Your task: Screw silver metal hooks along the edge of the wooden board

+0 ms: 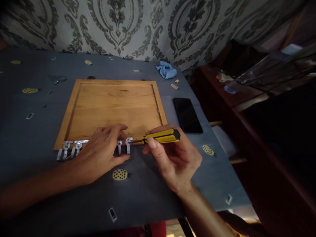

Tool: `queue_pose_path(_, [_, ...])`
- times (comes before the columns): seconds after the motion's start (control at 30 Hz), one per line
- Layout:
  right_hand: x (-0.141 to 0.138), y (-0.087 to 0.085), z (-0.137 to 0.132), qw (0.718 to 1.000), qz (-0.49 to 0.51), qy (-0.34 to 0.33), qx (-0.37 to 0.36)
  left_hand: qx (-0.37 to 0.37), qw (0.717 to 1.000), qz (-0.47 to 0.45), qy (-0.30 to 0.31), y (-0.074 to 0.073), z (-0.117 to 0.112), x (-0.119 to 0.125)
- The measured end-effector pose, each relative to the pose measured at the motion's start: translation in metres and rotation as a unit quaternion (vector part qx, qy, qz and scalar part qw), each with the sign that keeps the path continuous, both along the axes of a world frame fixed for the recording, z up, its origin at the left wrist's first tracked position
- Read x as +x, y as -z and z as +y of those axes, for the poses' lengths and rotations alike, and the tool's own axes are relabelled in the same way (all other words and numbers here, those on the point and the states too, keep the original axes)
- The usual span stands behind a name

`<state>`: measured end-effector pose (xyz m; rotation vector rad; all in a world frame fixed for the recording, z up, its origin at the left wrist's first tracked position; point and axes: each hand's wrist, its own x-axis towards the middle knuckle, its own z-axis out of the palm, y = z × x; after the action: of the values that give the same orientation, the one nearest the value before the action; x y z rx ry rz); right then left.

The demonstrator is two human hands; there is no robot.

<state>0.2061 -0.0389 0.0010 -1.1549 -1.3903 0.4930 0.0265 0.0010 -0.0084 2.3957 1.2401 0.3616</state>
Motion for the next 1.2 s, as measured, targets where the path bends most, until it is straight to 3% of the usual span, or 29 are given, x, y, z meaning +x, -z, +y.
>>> queue_pose_path(1.0, [0.0036,0.0019,0.0042,0.997,-0.067,-0.024,0.034,-0.009,1.0,0.005,0.002,-0.0016,0.0007,0.0019])
queue_pose_path(1.2, [0.0028,-0.0047,0.003,0.996,-0.081,-0.04,0.001,-0.003,1.0,0.012,0.006,-0.0017,-0.0003,0.0013])
